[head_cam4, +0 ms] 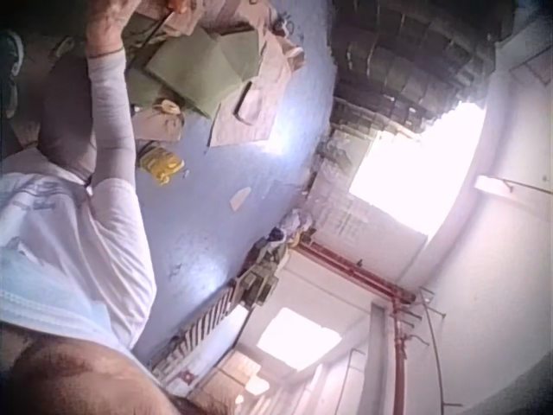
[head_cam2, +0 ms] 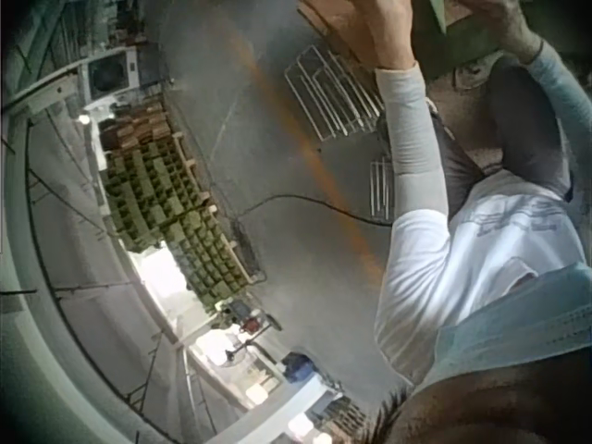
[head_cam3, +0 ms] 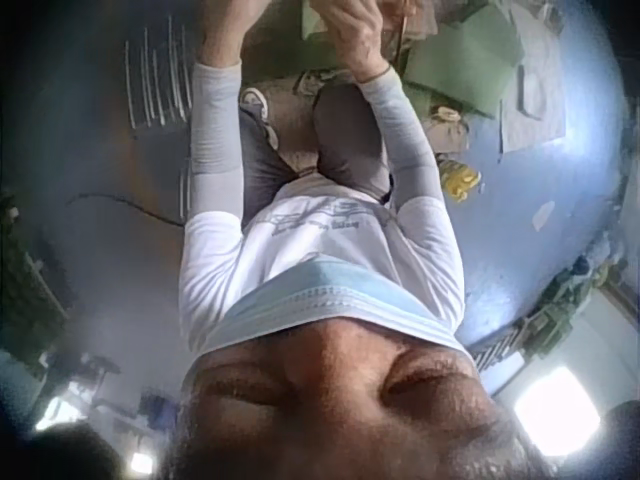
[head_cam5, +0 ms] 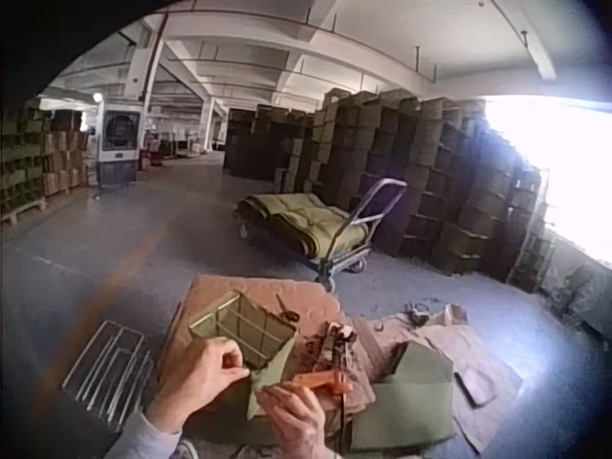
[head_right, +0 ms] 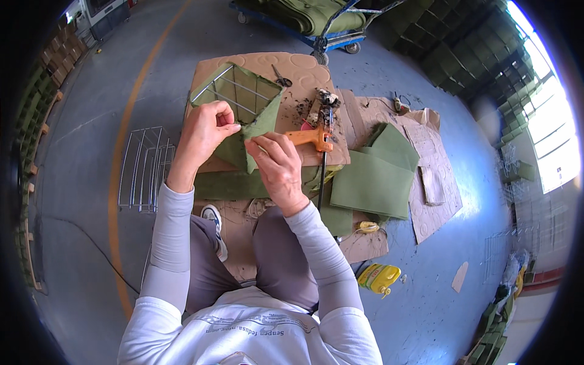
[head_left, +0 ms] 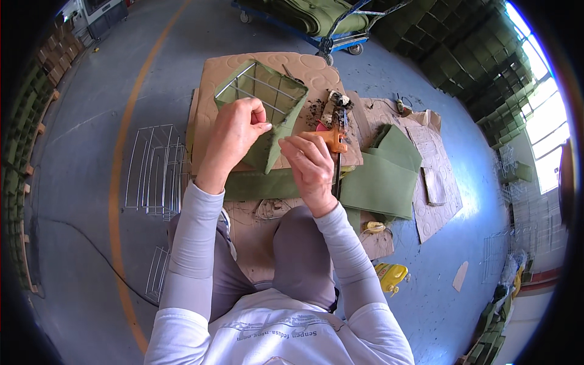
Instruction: The person sits on the floor and assembles a wire basket by attaching green fabric to a metal frame. They use a hot glue gun to apply adhesive to the frame and press the fabric into place, repeating the process for different sections of the basket.
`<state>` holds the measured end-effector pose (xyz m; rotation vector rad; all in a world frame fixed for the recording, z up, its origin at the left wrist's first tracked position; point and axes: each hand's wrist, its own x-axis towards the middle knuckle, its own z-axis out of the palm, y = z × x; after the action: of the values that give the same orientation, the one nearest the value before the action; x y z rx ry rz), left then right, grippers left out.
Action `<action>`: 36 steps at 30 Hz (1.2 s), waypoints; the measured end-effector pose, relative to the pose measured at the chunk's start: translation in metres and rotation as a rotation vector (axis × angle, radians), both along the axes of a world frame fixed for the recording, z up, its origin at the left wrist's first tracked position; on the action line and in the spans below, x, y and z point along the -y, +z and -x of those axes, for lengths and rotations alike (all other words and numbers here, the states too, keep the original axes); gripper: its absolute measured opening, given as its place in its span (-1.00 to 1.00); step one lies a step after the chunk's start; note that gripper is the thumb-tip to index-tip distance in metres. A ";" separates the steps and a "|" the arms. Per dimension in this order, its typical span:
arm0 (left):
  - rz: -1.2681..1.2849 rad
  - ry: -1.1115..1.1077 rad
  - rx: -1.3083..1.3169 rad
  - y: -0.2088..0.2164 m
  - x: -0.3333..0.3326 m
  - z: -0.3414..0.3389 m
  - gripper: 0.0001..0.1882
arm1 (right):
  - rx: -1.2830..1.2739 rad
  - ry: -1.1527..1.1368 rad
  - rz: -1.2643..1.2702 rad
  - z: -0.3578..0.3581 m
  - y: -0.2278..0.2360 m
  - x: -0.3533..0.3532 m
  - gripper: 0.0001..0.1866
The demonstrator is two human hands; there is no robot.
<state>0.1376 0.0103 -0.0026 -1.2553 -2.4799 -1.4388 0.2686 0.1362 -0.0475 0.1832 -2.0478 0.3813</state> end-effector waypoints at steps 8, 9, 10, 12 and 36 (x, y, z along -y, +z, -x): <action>-0.060 -0.008 -0.058 -0.006 0.000 0.002 -0.80 | 0.032 -0.003 -0.022 0.022 -0.014 -0.002 -0.65; -0.060 -0.007 -0.058 -0.006 0.000 0.002 -0.80 | 0.033 -0.004 -0.017 0.023 -0.014 -0.002 -0.65; -0.065 -0.007 -0.062 -0.006 0.000 0.001 -0.80 | 0.038 -0.004 -0.007 0.023 -0.014 -0.001 -0.66; -0.072 -0.008 -0.072 -0.007 0.001 0.001 -0.81 | 0.044 -0.003 0.014 0.024 -0.011 0.000 -0.68; -0.084 0.000 -0.124 -0.018 -0.005 0.011 -0.89 | 0.114 -0.108 0.018 0.031 -0.003 0.011 -0.74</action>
<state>0.1262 0.0152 -0.0202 -1.2875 -2.3159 -1.4033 0.2375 0.1255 -0.0501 0.0404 -2.1557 0.3494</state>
